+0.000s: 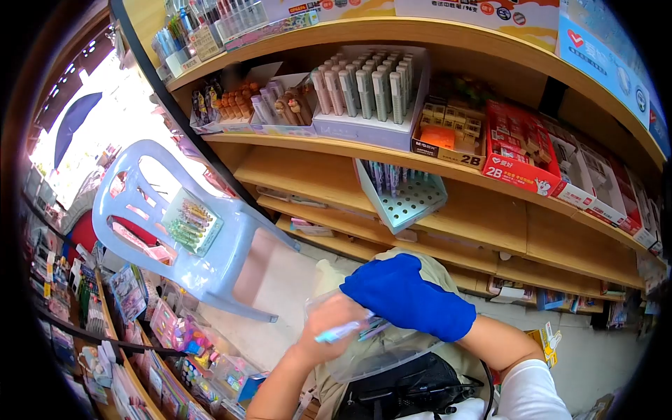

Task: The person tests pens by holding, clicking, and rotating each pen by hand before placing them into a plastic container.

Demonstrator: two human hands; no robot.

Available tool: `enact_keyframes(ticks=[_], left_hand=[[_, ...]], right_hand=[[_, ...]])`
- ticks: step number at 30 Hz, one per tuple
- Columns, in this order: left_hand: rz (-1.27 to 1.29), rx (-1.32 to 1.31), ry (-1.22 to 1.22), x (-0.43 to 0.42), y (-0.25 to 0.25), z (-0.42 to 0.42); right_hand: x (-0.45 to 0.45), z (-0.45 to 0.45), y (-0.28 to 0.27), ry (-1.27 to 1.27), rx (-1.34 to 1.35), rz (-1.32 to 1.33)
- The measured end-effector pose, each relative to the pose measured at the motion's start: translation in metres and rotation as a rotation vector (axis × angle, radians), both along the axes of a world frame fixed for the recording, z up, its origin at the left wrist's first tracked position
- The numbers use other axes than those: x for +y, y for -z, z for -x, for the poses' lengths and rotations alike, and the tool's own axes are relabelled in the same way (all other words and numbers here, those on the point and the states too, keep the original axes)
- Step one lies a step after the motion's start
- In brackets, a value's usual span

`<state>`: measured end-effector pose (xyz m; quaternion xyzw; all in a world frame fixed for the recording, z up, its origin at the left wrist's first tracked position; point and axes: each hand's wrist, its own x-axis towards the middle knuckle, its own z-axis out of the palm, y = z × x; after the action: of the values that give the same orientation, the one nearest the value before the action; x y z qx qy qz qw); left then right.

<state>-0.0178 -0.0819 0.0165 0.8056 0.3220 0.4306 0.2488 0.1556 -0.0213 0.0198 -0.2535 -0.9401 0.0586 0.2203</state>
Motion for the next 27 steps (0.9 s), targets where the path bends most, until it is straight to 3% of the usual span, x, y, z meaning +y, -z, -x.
enact_keyframes(ticks=[1, 4, 8, 11, 14, 17, 20, 23, 27], left_hand=[[-0.083, 0.096, 0.049, 0.000, -0.003, -0.004], [0.031, 0.005, 0.047, 0.001, -0.003, -0.007], [0.320, -0.361, -0.031, -0.003, 0.013, 0.000], [0.410, -0.651, -0.033, -0.004, 0.019, 0.003], [0.447, -0.781, -0.042, -0.001, 0.019, 0.012], [0.440, -0.807, -0.087, 0.003, 0.022, 0.025], [0.445, -0.807, -0.067, 0.007, 0.023, 0.033], [0.494, -0.825, -0.030, 0.010, 0.024, 0.033], [0.569, -0.869, -0.149, 0.010, 0.021, 0.016]], right_hand=[[0.001, 0.002, 0.000, 0.017, -0.029, 0.020], [0.007, 0.012, 0.012, 0.069, -0.035, 0.142], [0.006, 0.006, -0.010, 0.105, -0.051, 0.342], [0.006, -0.002, 0.007, -0.020, 0.315, 0.399], [0.005, -0.001, 0.005, -0.105, 0.403, 0.407], [0.003, -0.002, -0.001, -0.111, 0.340, 0.394], [0.008, 0.005, -0.010, -0.001, -0.087, 0.440], [0.005, 0.012, -0.009, 0.084, -0.209, 0.266], [0.005, 0.011, 0.006, 0.089, -0.112, 0.162]])
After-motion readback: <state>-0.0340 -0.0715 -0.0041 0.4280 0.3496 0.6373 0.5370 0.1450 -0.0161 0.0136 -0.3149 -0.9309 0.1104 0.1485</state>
